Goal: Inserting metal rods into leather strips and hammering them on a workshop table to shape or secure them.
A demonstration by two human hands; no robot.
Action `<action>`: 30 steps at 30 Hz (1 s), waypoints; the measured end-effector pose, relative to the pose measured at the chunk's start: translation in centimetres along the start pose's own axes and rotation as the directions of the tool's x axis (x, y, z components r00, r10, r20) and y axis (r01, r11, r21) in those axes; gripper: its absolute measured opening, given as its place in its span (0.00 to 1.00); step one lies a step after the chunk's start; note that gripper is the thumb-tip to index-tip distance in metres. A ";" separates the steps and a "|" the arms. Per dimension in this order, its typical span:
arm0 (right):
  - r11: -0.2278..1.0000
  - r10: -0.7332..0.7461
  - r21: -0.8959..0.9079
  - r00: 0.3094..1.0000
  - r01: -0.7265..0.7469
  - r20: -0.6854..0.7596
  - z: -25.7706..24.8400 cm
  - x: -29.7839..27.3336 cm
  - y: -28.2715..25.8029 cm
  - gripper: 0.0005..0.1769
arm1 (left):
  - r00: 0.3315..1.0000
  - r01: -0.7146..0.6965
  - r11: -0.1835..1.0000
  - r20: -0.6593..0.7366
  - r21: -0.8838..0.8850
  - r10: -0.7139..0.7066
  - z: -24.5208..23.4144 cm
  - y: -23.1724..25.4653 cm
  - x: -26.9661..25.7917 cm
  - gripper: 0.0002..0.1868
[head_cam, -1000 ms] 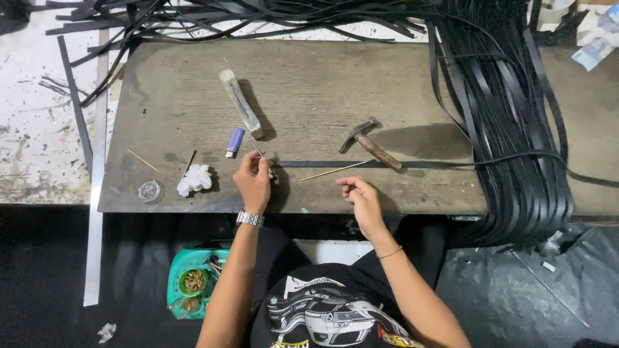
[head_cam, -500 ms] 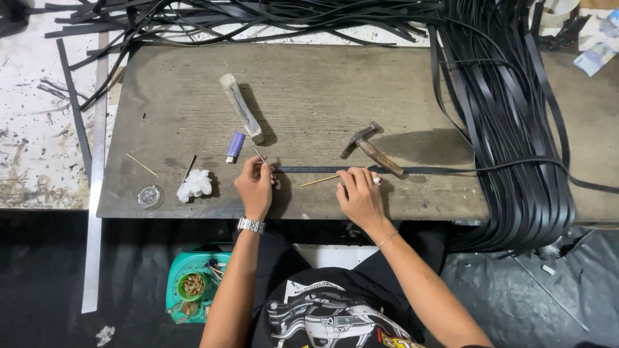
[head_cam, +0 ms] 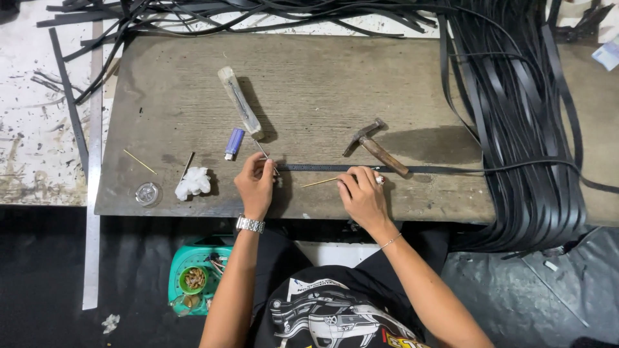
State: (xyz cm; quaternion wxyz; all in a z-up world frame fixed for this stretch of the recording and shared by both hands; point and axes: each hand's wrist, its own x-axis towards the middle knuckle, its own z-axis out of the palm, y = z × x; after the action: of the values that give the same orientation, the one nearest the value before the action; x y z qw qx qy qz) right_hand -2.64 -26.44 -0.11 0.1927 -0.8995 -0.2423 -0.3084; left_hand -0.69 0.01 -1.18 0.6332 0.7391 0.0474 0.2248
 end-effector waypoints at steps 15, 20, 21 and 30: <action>1.000 0.021 -0.007 1.000 -0.020 0.024 -0.3 0.3 -0.2 0.03 | 0.999 -0.009 0.999 0.042 -0.045 0.011 0.1 1.1 0.2 0.06; 0.999 0.033 0.001 0.999 -0.033 0.040 -0.6 0.6 -0.5 0.05 | 0.999 0.007 0.999 0.045 -0.050 -0.005 0.0 1.2 0.1 0.05; 0.999 0.033 0.000 0.999 -0.033 0.044 -0.7 0.6 -0.5 0.05 | 0.999 0.006 0.999 0.048 -0.053 -0.004 0.1 1.1 0.0 0.06; 0.999 0.034 0.021 0.999 -0.035 0.034 -0.6 0.6 -0.5 0.06 | 0.998 -0.002 0.998 0.068 -0.061 0.006 -0.2 1.4 -0.1 0.06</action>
State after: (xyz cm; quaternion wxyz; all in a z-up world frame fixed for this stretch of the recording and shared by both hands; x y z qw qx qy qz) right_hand -2.79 -26.15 0.88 0.2038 -0.9063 -0.2333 -0.2874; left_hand -1.11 -0.14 0.14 0.6563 0.7266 0.0174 0.2023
